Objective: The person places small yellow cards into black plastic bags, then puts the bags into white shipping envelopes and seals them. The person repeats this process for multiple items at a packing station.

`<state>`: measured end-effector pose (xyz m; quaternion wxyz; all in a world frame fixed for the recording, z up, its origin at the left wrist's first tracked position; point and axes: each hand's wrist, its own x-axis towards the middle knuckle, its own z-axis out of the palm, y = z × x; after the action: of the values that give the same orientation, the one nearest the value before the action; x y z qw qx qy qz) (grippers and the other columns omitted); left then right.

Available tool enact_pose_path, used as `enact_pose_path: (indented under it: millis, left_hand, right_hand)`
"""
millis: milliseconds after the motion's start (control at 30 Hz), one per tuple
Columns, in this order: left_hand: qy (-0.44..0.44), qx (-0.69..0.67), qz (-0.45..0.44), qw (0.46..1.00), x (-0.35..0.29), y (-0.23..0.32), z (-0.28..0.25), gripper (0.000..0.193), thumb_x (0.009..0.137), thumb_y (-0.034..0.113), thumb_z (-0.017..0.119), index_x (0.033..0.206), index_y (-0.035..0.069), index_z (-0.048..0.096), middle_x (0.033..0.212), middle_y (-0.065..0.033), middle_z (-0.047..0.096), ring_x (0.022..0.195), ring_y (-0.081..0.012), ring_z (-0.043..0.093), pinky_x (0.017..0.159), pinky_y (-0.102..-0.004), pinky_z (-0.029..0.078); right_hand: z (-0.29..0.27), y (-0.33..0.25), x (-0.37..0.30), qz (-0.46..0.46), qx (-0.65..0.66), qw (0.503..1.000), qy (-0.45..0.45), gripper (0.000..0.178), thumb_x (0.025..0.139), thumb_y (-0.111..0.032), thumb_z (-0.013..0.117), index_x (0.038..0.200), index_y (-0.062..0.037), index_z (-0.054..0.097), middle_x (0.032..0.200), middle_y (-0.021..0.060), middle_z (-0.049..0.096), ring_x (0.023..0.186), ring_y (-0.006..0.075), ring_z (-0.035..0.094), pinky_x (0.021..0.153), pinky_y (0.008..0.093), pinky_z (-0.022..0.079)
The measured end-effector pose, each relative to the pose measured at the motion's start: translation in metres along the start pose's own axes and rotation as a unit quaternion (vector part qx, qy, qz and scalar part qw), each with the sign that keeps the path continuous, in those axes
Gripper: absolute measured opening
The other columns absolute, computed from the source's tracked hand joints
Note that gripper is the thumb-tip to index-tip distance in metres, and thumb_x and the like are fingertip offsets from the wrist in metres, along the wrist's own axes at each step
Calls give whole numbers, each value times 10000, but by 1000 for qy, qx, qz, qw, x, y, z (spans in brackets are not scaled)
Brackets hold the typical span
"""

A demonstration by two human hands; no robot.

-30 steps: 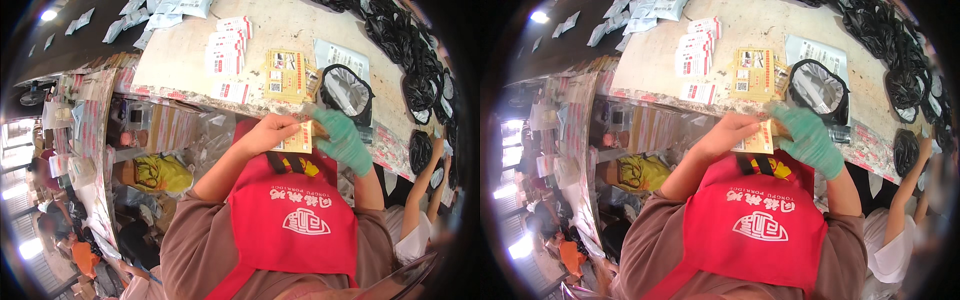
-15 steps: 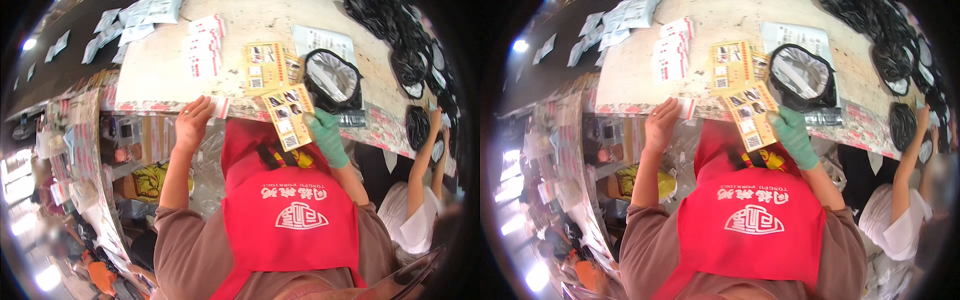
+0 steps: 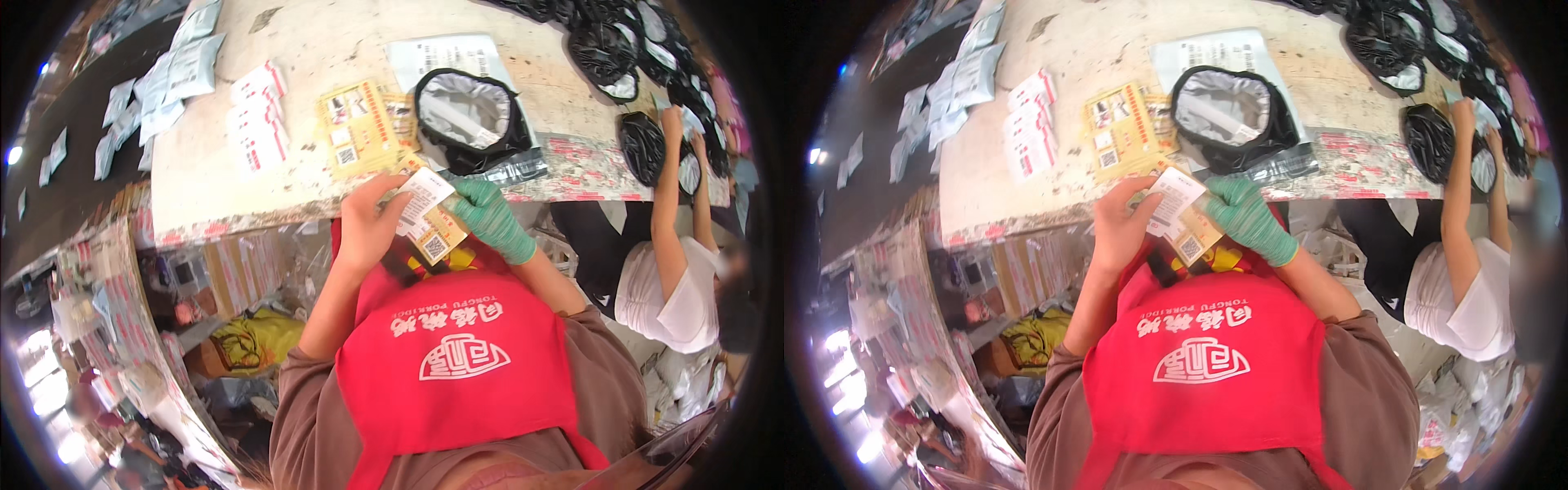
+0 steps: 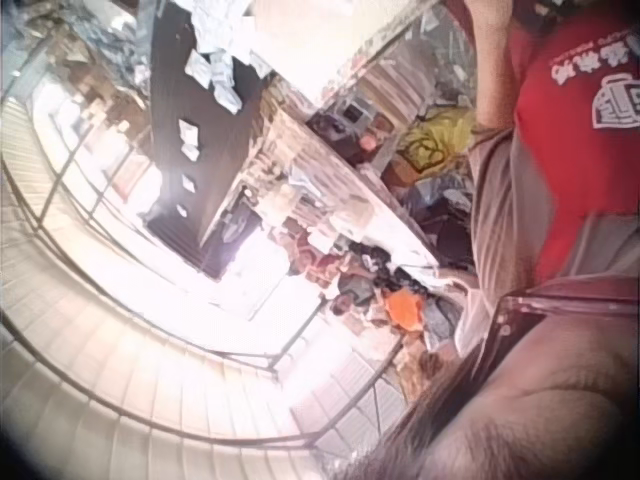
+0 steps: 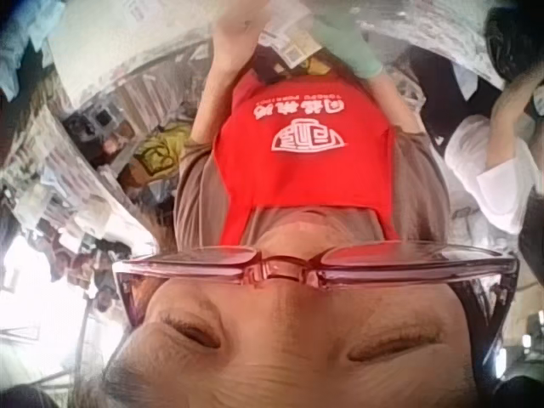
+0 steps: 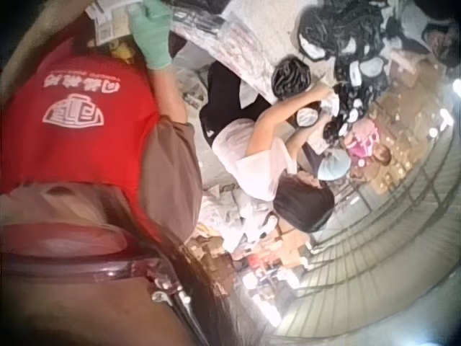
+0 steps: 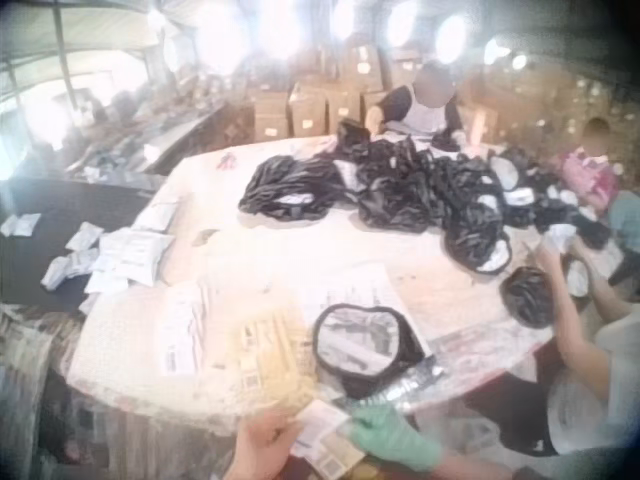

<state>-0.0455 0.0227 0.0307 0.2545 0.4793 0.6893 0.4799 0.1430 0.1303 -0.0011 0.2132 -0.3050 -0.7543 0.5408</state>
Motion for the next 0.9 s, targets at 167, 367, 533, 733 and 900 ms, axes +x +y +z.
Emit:
enact_pose_path:
  millis: [167, 367, 533, 733, 900]
  left_hand:
    - [58, 83, 64, 993, 8, 31, 27, 267, 807, 4, 679, 1074, 16, 690, 834, -74, 669, 786, -193, 638, 695, -318, 509]
    - [47, 101, 372, 922, 1, 21, 72, 411, 672, 17, 673, 1078, 66, 703, 869, -70, 622, 787, -242, 606, 669, -360, 515]
    - [-82, -58, 197, 975, 7, 28, 45, 335, 748, -31, 681, 1073, 45, 701, 1104, -126, 651, 1036, -311, 608, 915, -374, 478]
    - [50, 309, 233, 921, 70, 11, 42, 297, 727, 16, 722, 1022, 46, 703, 1094, -132, 651, 1093, -336, 584, 1005, -447, 410]
    - [-85, 273, 177, 942, 43, 26, 60, 228, 723, 40, 737, 946, 33, 691, 1029, -138, 658, 1047, -329, 592, 953, -481, 422]
  right_hand:
    - [-10, -19, -19, 100, 404, 909, -36, 432, 943, -241, 632, 1305, -15, 565, 1115, 45, 656, 1000, 145, 612, 853, 275, 496]
    - [0, -5, -44, 49, 306, 951, -19, 587, 900, -276, 672, 1381, -15, 461, 1324, 127, 546, 1178, 251, 553, 988, 360, 457]
    - [-33, 26, -43, -120, -97, 979, 135, 448, 800, 28, 640, 1238, -31, 570, 1166, 206, 616, 974, 372, 632, 804, 414, 542]
    - [-53, -73, 31, -225, -353, 895, 156, 395, 834, -117, 610, 1227, -82, 597, 1114, 122, 648, 992, 307, 615, 865, 410, 497]
    - [-51, -27, 61, -66, -562, 823, 43, 459, 808, -208, 607, 1251, -88, 601, 1163, 93, 650, 1057, 269, 594, 889, 424, 451]
